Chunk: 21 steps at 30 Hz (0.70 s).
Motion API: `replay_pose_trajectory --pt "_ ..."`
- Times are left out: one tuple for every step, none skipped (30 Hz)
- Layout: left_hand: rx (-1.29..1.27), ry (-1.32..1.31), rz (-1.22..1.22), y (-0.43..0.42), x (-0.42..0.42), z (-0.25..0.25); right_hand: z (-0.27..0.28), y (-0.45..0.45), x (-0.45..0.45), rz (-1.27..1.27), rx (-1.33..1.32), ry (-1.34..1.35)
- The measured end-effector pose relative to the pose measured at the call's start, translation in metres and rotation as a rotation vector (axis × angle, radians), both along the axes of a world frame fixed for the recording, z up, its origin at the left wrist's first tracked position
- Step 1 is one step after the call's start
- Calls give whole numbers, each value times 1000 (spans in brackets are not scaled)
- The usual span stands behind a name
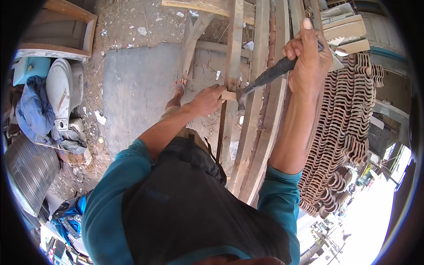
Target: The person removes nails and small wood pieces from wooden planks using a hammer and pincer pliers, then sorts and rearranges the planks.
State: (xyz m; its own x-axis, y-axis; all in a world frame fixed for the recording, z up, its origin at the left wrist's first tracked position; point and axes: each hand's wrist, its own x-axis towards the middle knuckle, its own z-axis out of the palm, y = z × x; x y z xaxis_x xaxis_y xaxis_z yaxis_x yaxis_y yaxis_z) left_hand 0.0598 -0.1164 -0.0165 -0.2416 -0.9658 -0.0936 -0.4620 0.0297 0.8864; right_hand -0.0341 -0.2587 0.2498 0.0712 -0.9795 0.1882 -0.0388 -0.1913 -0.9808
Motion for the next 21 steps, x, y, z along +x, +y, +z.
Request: replay_pose_trajectory --pt "1 -3 -4 1 0 -1 1 -3 4 -8 19 -7" --pt "-21 -4 15 2 0 -3 -1 -4 6 -15 40 -15" --pt "-41 -4 36 3 0 -4 -2 3 5 -16 47 -17" --pt "-33 -5 38 4 0 -3 -2 16 0 -82 7 -35" --pt "-38 -39 48 5 -2 -2 -2 31 -6 -148 -32 -51" --pt "-46 -75 55 6 -3 -1 -5 48 -15 -150 -27 -53" --pt "-45 -79 50 6 -5 0 -9 65 -26 -160 -99 -91" --pt "-14 -74 52 6 -6 1 -11 73 -31 -168 -173 -132" --pt "16 -69 54 7 -6 2 -11 69 -33 -171 -175 -142" --pt "15 -77 46 10 -8 1 -11 63 -39 -180 -155 -148" --pt "-3 -73 64 9 -10 -2 -11 56 -41 -193 -142 -157" --pt "-23 -68 81 6 -10 -3 -10 49 -37 -207 -153 -167" --pt "-24 -73 59 2 -7 0 -8 43 -30 -206 -133 -146" --pt "-31 -126 37 0 -5 2 -8 43 -28 -209 -106 -119" --pt "-35 -175 16 1 -5 6 -9 47 -30 -232 -97 -105" --pt "-30 -169 -4 2 -5 10 -10 58 -34 -251 -92 -98" --pt "12 -197 -29 1 -3 13 -10 74 -37 -237 -137 -106" --pt "50 -227 -45 -3 1 15 -13 80 -39 -212 -186 -117" --pt "55 -225 -46 -1 6 14 -17 79 -41 -181 -186 -114" --pt "81 -123 -93 0 11 12 -16 83 -40 -187 -181 -108" --pt "87 -28 -135 -9 16 13 -13 81 -34 -111 -180 -92"
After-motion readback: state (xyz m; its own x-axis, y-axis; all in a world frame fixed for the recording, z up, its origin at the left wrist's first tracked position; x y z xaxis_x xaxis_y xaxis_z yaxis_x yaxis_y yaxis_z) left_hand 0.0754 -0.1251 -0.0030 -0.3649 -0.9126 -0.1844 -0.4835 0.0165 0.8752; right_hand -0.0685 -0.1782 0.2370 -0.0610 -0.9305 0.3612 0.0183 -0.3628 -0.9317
